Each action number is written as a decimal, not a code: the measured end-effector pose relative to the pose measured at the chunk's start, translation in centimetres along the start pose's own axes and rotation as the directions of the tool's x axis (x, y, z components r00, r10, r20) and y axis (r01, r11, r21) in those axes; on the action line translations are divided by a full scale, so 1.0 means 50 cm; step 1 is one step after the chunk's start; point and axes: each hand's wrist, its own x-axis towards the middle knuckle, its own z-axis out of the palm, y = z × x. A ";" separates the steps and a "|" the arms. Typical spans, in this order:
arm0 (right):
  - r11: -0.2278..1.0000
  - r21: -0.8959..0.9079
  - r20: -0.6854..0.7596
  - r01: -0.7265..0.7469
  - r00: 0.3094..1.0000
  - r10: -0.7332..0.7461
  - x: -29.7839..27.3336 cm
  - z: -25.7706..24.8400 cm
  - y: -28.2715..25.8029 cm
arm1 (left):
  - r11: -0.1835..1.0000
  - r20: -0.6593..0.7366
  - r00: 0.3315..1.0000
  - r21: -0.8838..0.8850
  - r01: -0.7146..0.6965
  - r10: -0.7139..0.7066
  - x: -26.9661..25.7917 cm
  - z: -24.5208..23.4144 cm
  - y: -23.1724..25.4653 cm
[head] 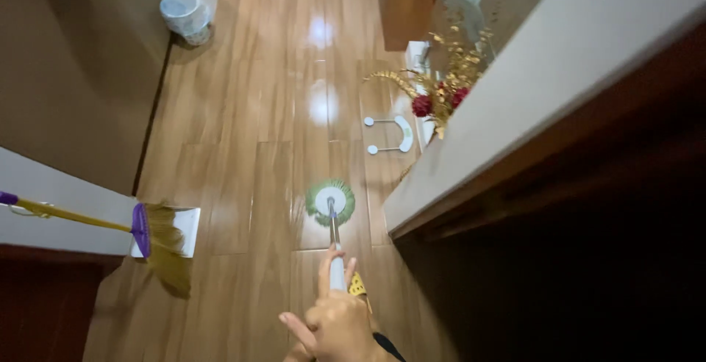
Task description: The person is mopping the wooden floor in a hallway and then inside a bedroom.
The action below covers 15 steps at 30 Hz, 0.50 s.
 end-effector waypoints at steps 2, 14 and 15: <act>0.999 0.049 0.018 -0.012 1.000 0.011 -0.030 -0.001 0.013 | 0.994 -0.009 0.997 -0.085 -0.072 0.071 -0.013 0.006 -0.043; 0.959 -0.283 0.006 -0.006 1.000 0.008 0.053 0.300 0.425 | 0.550 -0.123 0.979 0.813 0.193 -0.163 0.081 -0.556 -0.540; 0.953 -0.301 0.057 0.029 0.998 -0.012 0.082 0.318 0.483 | 0.433 -0.220 0.940 0.844 0.317 -0.260 0.077 -0.562 -0.554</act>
